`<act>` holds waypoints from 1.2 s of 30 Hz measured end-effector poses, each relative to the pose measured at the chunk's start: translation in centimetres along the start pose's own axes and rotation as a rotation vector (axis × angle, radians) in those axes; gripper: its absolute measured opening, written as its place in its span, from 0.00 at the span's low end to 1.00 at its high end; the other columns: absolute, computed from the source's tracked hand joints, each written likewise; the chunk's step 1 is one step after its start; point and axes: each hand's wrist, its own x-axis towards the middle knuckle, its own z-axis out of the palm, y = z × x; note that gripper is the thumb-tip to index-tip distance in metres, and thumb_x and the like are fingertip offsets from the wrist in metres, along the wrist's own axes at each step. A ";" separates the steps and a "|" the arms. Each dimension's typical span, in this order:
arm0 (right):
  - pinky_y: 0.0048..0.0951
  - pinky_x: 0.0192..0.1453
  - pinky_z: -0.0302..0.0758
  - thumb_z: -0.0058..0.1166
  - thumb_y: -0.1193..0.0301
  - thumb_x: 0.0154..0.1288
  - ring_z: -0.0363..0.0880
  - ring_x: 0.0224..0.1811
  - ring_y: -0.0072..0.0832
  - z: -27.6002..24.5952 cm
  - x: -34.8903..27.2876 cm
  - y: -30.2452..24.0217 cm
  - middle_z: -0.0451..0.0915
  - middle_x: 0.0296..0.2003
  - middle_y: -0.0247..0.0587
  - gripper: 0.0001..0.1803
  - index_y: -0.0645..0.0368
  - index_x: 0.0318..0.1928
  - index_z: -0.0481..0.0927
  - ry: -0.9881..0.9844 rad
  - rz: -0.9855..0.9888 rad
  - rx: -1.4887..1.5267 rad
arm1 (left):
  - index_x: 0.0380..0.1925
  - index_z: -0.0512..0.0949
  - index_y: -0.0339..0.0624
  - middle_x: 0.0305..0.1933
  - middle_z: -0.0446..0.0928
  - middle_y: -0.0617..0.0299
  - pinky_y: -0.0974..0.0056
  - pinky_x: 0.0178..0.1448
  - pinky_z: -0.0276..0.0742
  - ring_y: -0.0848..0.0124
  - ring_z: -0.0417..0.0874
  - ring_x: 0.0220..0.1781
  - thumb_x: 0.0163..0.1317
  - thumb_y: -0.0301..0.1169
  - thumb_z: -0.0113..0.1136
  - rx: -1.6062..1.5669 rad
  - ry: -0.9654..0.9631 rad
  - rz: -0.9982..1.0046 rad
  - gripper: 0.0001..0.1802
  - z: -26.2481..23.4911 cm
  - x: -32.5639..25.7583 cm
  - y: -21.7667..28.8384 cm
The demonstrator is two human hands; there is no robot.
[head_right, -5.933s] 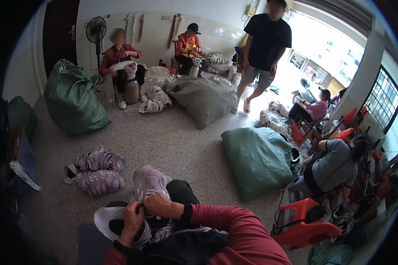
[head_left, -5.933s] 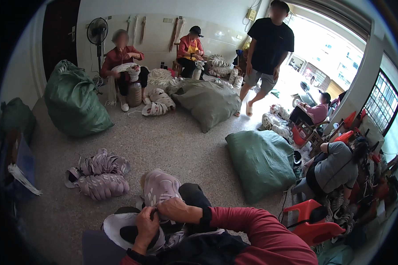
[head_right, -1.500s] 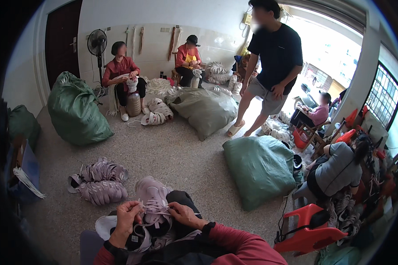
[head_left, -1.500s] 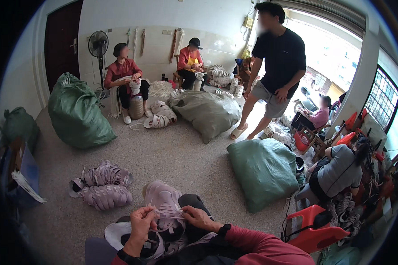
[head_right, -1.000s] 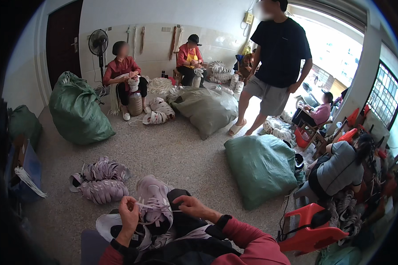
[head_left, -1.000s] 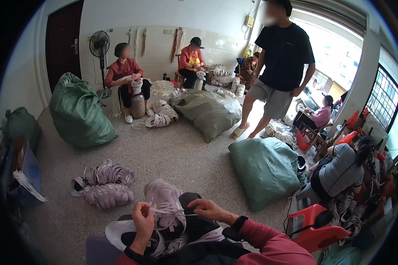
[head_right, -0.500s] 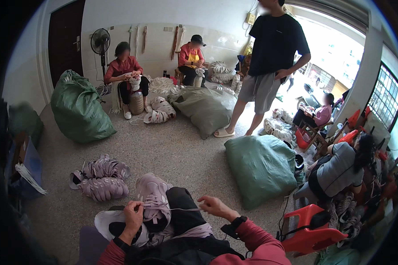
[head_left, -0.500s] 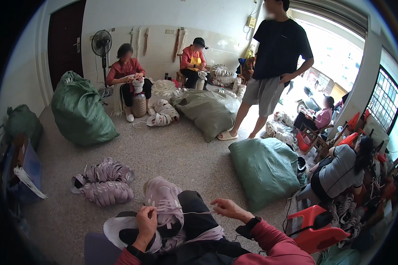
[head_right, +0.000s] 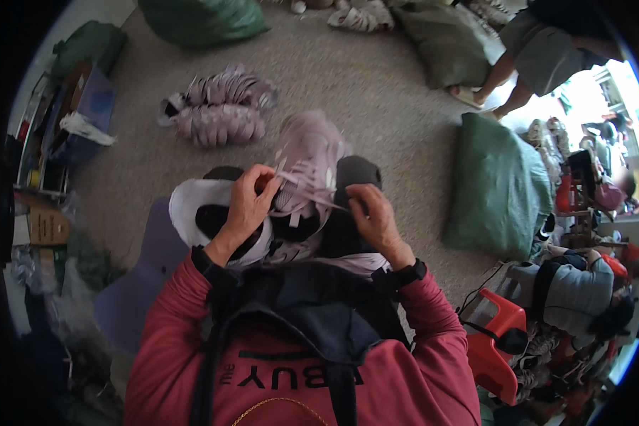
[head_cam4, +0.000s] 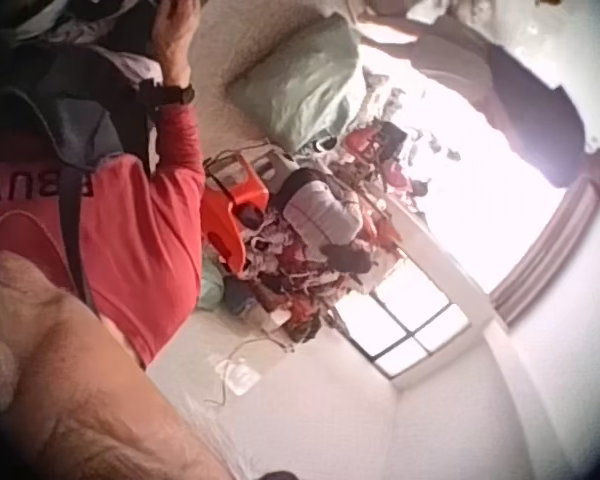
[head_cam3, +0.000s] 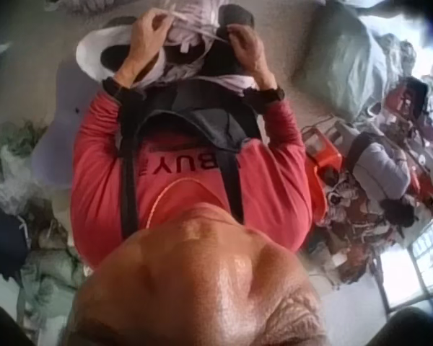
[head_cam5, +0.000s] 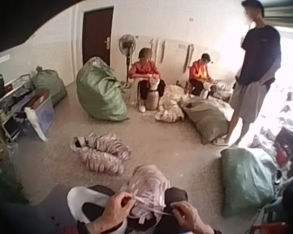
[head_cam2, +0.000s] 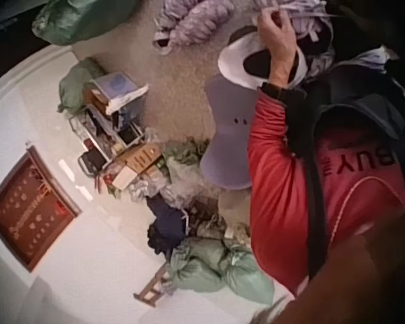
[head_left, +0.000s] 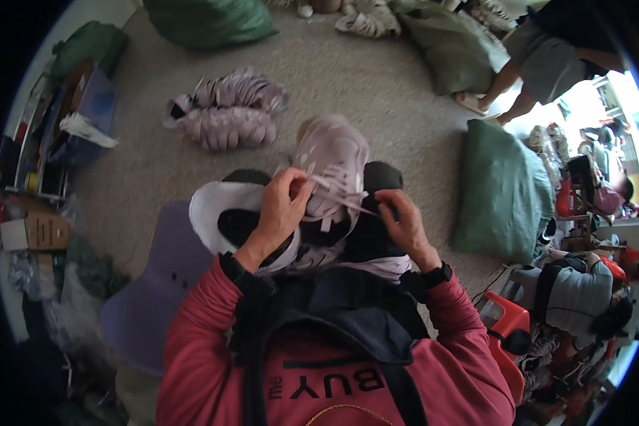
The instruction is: The recorder is lacing a pair of pink shoes while sitting in a workshop.
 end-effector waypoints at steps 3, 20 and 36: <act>0.30 0.56 0.77 0.54 0.80 0.69 0.83 0.48 0.30 0.6 -0.5 -0.9 0.83 0.45 0.42 0.15 0.63 0.55 0.78 -0.040 0.132 0.084 | 0.39 0.76 0.35 0.29 0.77 0.54 0.60 0.38 0.76 0.61 0.80 0.31 0.65 0.24 0.62 0.094 0.008 0.074 0.06 -0.3 -0.5 -1.1; 0.22 0.56 0.77 0.55 0.80 0.71 0.79 0.48 0.18 4.1 0.6 -1.1 0.80 0.46 0.32 0.21 0.62 0.63 0.74 -0.041 0.328 0.696 | 0.36 0.76 0.36 0.35 0.79 0.50 0.59 0.37 0.76 0.58 0.81 0.31 0.67 0.26 0.60 0.065 -0.080 -0.031 0.04 -0.9 -0.9 0.2; 0.22 0.51 0.78 0.51 0.82 0.71 0.80 0.43 0.19 2.5 -1.0 -1.3 0.81 0.42 0.33 0.20 0.63 0.62 0.73 -0.132 0.339 0.620 | 0.44 0.75 0.34 0.32 0.83 0.59 0.68 0.37 0.80 0.75 0.84 0.30 0.77 0.30 0.53 -0.051 -0.127 -0.073 0.08 -2.0 0.0 -0.7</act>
